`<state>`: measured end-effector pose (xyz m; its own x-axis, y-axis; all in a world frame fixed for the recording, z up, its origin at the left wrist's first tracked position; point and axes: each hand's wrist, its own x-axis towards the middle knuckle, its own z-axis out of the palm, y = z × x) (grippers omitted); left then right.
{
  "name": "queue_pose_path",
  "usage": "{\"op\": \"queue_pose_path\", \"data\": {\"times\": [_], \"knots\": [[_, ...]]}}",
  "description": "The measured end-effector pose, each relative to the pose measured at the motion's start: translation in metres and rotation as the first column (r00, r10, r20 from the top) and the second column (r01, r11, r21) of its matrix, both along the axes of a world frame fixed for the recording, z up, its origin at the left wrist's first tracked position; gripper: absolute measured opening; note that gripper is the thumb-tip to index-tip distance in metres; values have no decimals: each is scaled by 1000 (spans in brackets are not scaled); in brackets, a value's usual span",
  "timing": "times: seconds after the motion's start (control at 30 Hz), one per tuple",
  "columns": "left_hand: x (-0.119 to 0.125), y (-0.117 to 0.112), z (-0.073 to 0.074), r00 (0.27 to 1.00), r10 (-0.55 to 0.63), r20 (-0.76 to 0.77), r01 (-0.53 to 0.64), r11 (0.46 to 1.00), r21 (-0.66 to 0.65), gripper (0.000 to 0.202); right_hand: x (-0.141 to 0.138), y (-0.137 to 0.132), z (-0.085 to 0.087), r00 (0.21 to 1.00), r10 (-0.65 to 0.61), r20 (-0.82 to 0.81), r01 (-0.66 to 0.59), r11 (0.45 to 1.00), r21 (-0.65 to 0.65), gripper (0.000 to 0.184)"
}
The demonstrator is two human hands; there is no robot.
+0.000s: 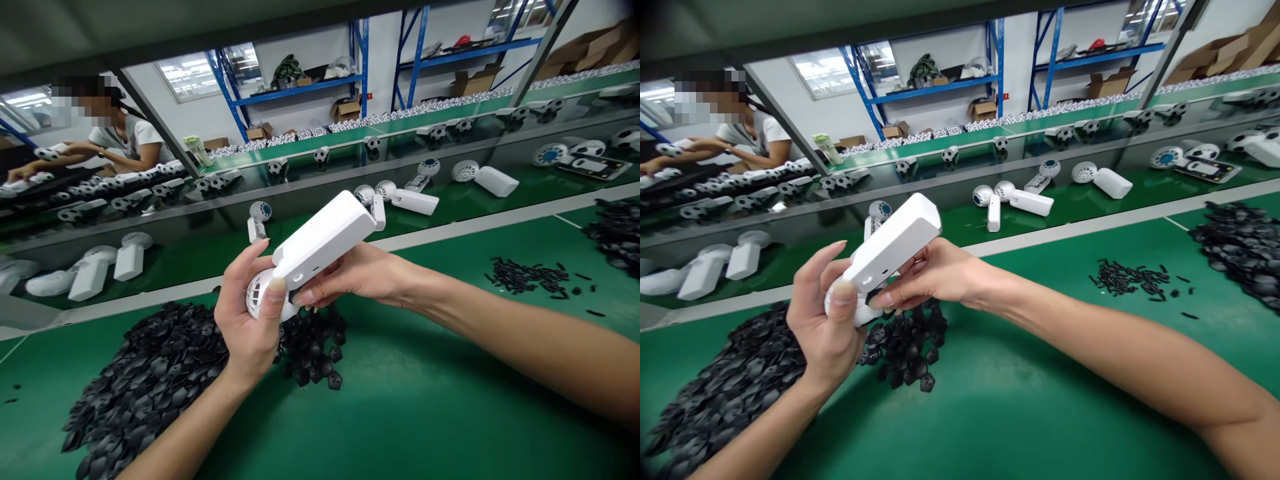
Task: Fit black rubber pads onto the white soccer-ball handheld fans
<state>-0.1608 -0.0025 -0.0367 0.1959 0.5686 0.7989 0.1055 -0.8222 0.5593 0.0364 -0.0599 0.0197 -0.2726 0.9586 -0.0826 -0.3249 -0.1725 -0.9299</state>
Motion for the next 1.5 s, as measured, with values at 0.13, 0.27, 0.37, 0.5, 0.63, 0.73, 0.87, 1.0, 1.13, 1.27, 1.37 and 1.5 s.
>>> {"op": "queue_pose_path", "data": {"times": [0.13, 0.27, 0.37, 0.5, 0.63, 0.73, 0.87, 1.0, 1.13, 1.27, 1.37, 1.5], "knots": [[0, -3, 1, 1000, -14, 24, 15, 1000, -27, 36, -2, 0, -1, 1000, -26, 2, 26, 1000, 7, 32], [10, -7, 12, 983, -26, 182, 100, 907, -410, 45, -2, 5, -5, 999, -31, -10, 31, 999, -8, 36], [20, -5, 29, 892, -19, 453, 387, 552, -739, 41, 4, 8, -6, 990, -46, 130, 43, 999, 24, 27], [22, 6, 50, 725, 116, 679, 661, 162, -733, 34, 22, 10, -2, 620, -280, 733, 47, 946, 321, 4], [17, 15, 56, 690, 107, 716, 711, 83, -698, 36, 38, 10, -8, -5, -249, 968, -217, 946, 242, 20], [16, 16, 52, 765, 62, 641, 635, 89, -767, 33, 38, 13, -20, -120, -217, 969, -286, 942, 176, 25], [16, 14, 42, 815, -16, 579, 573, 166, -803, 22, 34, 18, -33, -75, -194, 978, -354, 922, 155, 29], [10, 16, 37, 819, -137, 557, 573, 228, -787, 38, 42, 25, -37, 25, -153, 988, -365, 919, 152, 29], [5, 17, 35, 846, -278, 455, 529, 323, -785, 53, 52, 30, -41, 152, -78, 985, -362, 923, 129, 27], [6, 12, 34, 853, -363, 375, 504, 386, -773, 42, 54, 31, -43, 246, -50, 968, -336, 932, 134, 20], [9, 9, 33, 855, -376, 358, 497, 397, -771, 46, 49, 29, -35, 306, -75, 949, -300, 939, 171, 17], [10, 11, 26, 897, -367, 245, 420, 542, -728, 48, 34, 18, -10, 664, -350, 661, 64, 907, 415, 8]]}}
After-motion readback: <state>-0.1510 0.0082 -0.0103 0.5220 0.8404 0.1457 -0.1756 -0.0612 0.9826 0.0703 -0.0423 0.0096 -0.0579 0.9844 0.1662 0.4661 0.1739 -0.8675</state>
